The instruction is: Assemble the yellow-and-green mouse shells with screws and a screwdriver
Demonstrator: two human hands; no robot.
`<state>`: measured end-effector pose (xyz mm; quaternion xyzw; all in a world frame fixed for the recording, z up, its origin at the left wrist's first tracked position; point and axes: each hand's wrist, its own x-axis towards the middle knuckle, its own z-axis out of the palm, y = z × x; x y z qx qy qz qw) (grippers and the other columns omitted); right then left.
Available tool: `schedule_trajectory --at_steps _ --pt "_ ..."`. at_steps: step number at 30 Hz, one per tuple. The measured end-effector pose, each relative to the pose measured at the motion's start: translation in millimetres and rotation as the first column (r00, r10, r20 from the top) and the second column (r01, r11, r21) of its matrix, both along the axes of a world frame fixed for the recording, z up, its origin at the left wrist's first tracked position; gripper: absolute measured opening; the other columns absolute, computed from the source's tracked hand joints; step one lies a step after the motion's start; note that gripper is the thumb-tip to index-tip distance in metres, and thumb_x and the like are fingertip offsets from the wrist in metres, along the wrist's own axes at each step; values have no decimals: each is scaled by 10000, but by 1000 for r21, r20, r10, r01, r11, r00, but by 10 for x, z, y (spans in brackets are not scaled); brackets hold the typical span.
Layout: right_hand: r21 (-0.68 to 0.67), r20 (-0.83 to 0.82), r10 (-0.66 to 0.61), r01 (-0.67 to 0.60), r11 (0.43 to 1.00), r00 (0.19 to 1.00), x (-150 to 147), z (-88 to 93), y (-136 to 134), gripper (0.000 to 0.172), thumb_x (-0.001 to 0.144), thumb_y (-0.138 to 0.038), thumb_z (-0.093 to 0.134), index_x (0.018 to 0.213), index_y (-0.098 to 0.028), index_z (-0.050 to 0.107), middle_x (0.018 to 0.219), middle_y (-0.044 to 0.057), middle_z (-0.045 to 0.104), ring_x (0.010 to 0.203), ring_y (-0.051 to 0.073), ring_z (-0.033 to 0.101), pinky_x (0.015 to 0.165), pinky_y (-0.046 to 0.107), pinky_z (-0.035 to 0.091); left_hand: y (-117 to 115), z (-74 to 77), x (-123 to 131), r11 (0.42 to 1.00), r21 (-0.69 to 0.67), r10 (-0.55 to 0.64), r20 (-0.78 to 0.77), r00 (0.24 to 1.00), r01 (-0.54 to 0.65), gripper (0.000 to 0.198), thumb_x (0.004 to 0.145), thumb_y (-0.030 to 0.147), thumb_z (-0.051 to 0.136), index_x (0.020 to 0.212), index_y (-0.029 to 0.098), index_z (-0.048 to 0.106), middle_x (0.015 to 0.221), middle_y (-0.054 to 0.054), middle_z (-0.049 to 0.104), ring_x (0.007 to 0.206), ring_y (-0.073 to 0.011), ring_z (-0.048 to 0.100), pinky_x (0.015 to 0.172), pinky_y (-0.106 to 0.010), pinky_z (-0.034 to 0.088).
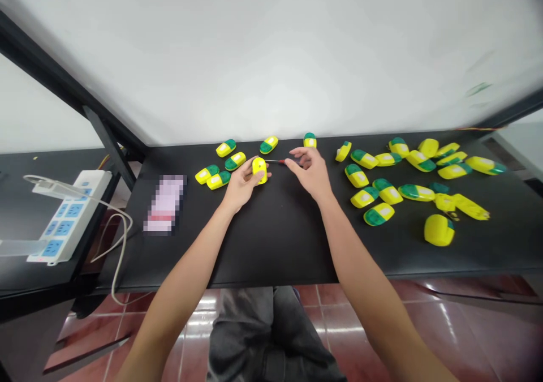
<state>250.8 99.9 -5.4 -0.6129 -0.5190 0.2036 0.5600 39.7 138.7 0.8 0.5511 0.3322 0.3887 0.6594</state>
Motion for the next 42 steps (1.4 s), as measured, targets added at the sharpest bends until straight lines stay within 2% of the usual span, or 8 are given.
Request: schedule_trajectory --at_steps 5,9,16,22,26,29,35,42 --pt "-73 337 -92 124 990 937 259 -87 -4 320 883 -337 652 1181 -251 729 1292 120 687 1151 319 576 1013 521 499 28 6 -32 999 -44 32 39 999 -30 641 785 511 919 1253 153 666 1321 -160 745 1100 -294 789 1062 -499 615" --pt "-187 411 -55 143 972 910 308 -216 11 481 924 -285 561 1391 -250 671 1528 134 617 1346 376 495 1098 610 440 50 -33 -26 998 -39 43 65 997 -40 586 817 403 903 1267 158 617 1273 -157 752 983 -258 804 1014 -493 628" --pt "-195 375 -81 164 967 923 251 -279 49 443 882 -316 609 1301 -249 735 1399 165 661 1265 410 495 1073 677 424 55 -51 -17 989 -74 131 3 991 -131 450 872 286 835 1231 150 599 1220 -155 775 850 -207 797 871 -403 656" --pt "-154 285 -60 108 982 957 192 -180 44 300 925 -461 611 970 -218 782 1077 169 736 1082 367 626 1019 644 493 40 -35 -4 986 -107 135 36 990 -130 504 799 300 917 1188 116 655 1166 -167 782 808 -233 804 824 -423 678" --pt "-67 177 -46 59 996 983 170 108 -4 434 936 -582 595 1038 -195 763 889 101 747 788 264 710 821 500 606 6 -5 -21 977 -136 176 66 982 -166 463 779 288 929 1123 109 677 1178 -172 779 795 -234 807 841 -447 689" --pt "20 106 -59 57 998 993 155 530 42 431 912 -589 648 1049 -197 764 717 32 704 683 225 705 717 417 614 -8 67 -17 964 -144 235 73 969 -223 434 783 280 916 1100 116 668 1144 -160 792 776 -225 802 845 -446 692" --pt "298 19 -14 8 954 1000 72 1464 219 235 869 -460 785 891 -226 791 736 15 741 642 179 708 684 367 625 264 503 107 948 -52 317 93 944 -314 303 828 189 806 1097 124 682 1193 -151 790 786 -210 805 883 -429 680" --pt "282 -13 51 -45 958 999 75 1607 178 200 923 -399 795 1059 -254 820 908 15 828 871 227 829 891 431 696 656 923 243 930 80 350 104 931 -359 278 852 249 770 1085 120 690 1290 -175 754 878 -251 824 937 -428 643"
